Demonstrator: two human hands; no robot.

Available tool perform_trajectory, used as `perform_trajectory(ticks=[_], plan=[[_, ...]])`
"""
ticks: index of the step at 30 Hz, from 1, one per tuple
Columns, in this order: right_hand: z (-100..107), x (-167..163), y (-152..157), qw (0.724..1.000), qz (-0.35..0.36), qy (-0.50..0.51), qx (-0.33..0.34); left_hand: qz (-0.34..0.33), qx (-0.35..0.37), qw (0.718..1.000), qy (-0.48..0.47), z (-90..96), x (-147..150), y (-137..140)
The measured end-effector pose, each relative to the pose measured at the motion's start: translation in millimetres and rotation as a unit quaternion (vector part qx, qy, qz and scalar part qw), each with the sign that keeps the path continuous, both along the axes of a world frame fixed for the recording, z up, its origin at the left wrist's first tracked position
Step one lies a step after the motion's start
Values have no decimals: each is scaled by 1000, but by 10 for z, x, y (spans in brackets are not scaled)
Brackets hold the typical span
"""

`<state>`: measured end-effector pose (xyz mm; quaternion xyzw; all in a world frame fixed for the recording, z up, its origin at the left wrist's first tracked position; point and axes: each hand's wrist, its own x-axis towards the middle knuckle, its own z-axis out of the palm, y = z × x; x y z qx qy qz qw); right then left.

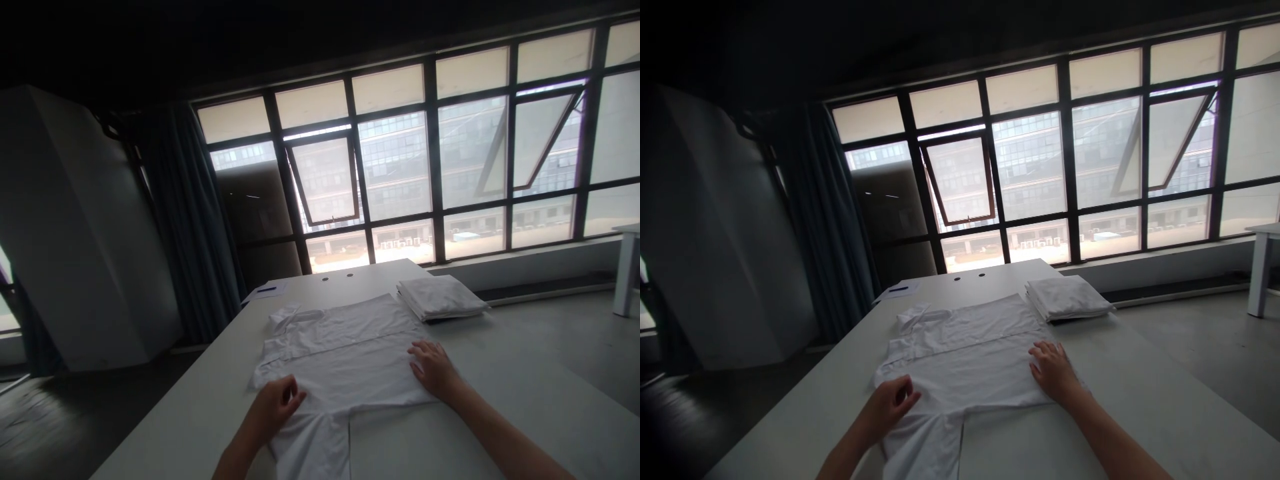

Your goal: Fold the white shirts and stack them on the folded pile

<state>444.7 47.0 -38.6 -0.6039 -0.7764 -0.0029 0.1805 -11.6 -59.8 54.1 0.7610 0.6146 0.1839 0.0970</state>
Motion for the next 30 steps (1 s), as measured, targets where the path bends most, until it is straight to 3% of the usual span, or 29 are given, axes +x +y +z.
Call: perform_trajectory(ticks=[3,7,13,16,20,22,25,27,30], plan=[[30,-35,-47,1000,6,10,20,-56,-115,990,-54,122,256,-192],[63,-89,-93,999,17,17,34,-101,-217,970,-46,-34,491,-341],[184,-171,-170,996,50,35,65,-143,-195,970,-6,-383,669,-305],[350,-336,-333,989,97,65,92,-174,-186,967,-11,-398,730,-284],[460,-789,-735,966,220,109,76,-181,-136,973,-45,-361,805,-244],[371,-1065,-919,944,307,100,60,-141,-93,984,-50,-372,823,-192],[60,-1430,-1041,899,430,52,66,-76,-39,995,-56,-420,817,-104],[-213,-1614,-1018,883,459,17,100,-56,-14,996,-70,-451,808,-66],[-587,-1801,-921,880,459,-5,120,-58,16,994,-87,-479,817,-57]])
